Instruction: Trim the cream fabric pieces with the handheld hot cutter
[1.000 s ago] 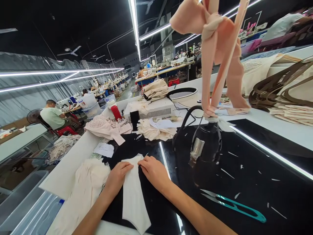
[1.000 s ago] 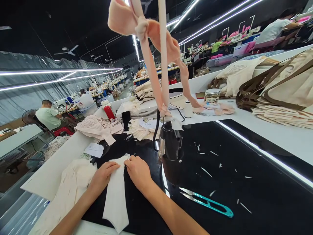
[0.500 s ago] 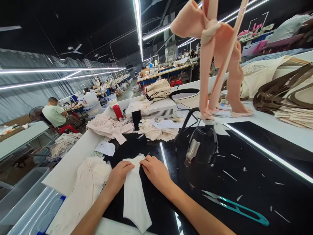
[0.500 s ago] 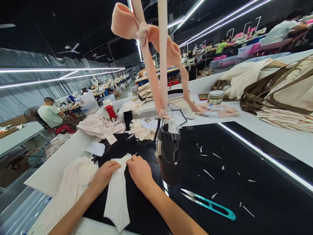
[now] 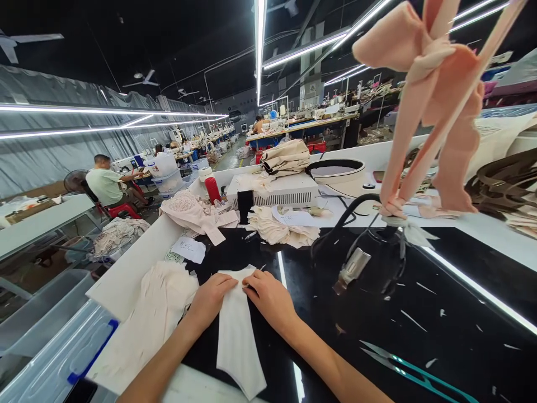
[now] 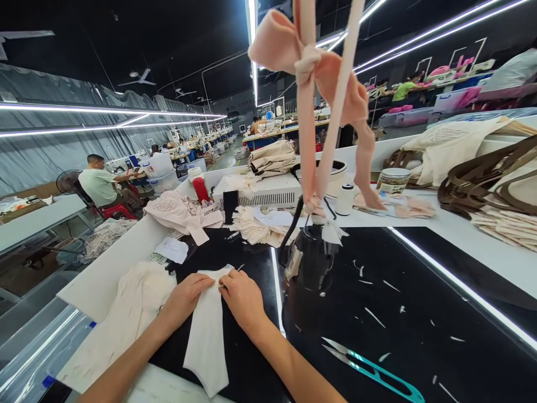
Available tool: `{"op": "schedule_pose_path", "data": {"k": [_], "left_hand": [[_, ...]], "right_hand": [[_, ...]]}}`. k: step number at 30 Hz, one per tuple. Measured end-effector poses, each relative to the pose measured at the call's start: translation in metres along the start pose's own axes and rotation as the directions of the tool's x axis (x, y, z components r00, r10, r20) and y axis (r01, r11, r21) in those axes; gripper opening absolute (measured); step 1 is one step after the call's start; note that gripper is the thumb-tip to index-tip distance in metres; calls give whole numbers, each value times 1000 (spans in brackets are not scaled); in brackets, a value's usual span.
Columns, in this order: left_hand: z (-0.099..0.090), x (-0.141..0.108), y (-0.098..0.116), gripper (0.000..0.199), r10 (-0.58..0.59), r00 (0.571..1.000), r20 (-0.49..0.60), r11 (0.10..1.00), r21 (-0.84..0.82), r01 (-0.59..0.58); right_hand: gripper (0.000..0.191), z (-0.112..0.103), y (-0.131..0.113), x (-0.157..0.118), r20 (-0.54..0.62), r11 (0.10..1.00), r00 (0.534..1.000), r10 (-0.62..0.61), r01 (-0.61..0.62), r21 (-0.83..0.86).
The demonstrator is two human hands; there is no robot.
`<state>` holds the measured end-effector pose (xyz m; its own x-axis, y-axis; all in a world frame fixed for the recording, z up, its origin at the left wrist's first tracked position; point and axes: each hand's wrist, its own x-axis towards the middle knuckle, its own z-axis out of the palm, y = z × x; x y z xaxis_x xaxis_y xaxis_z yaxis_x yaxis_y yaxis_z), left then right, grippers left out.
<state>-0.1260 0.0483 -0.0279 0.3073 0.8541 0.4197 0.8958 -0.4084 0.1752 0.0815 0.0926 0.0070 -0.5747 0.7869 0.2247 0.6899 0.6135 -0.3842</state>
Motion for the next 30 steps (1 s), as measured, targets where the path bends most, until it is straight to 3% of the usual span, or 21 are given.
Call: {"op": "schedule_pose_path", "data": {"k": [8, 14, 23, 30], "left_hand": [[2, 2, 2, 44, -68, 997, -31, 994, -93, 65], [-9, 2, 5, 39, -147, 988, -36, 972, -189, 138], [-29, -9, -4, 31, -358, 933, -30, 907, -251, 339], [-27, -4, 4, 22, -402, 915, 25, 875, -283, 392]], "right_hand": [[10, 3, 4, -2, -27, 1000, 1000, -14, 14, 4], [13, 9, 8, 1, -39, 1000, 999, -15, 15, 2], [22, 12, 15, -1, -86, 999, 995, -48, 47, -14], [21, 14, 23, 0, -104, 996, 990, -93, 90, -28]]}}
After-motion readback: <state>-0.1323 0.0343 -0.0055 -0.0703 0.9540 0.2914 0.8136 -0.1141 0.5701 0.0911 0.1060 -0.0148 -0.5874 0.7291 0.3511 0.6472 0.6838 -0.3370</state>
